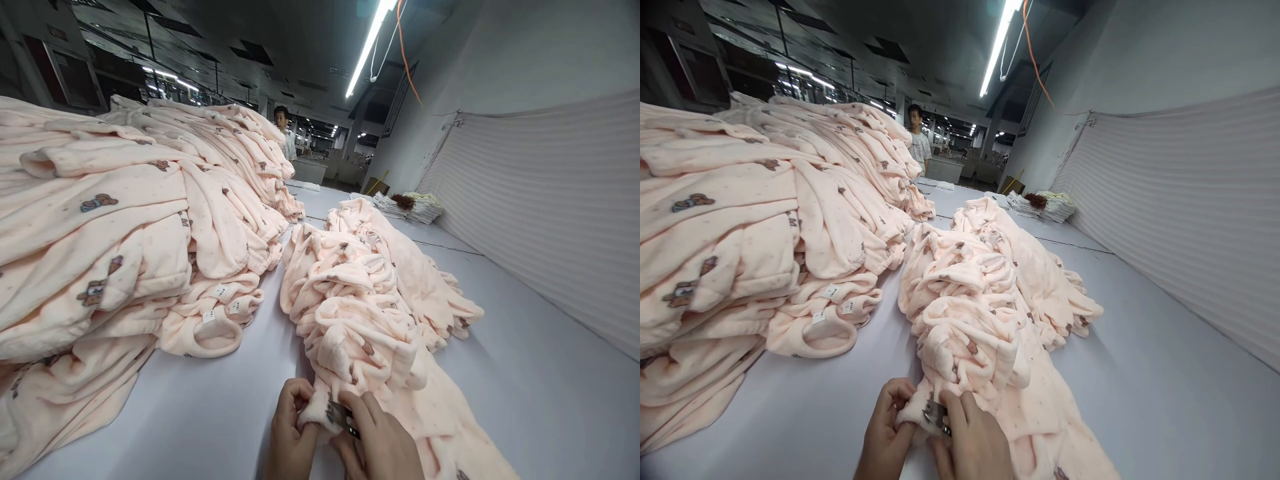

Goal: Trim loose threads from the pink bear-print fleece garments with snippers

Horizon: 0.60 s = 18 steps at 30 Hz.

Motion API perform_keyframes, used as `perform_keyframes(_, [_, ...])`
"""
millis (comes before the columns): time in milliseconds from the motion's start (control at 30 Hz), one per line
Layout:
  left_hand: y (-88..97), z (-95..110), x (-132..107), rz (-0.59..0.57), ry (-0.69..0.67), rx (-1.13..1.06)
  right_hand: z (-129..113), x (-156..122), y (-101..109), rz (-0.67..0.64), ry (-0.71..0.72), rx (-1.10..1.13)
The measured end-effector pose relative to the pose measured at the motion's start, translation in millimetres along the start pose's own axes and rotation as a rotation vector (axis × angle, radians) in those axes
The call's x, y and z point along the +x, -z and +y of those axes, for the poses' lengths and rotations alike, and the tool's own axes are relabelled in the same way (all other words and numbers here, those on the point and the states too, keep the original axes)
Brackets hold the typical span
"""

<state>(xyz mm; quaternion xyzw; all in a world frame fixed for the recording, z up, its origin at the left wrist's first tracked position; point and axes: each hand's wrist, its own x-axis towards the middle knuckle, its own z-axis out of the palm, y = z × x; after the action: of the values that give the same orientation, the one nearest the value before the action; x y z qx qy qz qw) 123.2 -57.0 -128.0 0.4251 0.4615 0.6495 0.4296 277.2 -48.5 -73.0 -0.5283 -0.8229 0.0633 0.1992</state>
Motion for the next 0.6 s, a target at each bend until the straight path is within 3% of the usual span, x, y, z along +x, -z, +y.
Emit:
perform_keyframes(133, [6.1,15.2,2.5,-0.22,0.015,0.075,10.6,14.1,1.1,0.084,-0.009,0.088])
perform_keyframes(233, [8.4,18.7,10.0,-0.312,0.195,0.029,12.6,30.5,2.7,0.138,-0.069,0.108])
perform_keyframes(333, [7.6,16.2,20.2,-0.256,0.381,-0.161,10.4,40.8,0.1,0.135,-0.095,0.024])
perform_keyframes(500, [5.1,22.2,25.4,-0.106,0.462,-0.352,8.3,43.1,2.6,0.075,-0.122,-0.019])
perform_keyframes(600, [5.0,33.9,21.5,-0.159,0.544,-0.488,6.5,46.0,6.1,0.024,-0.14,-0.022])
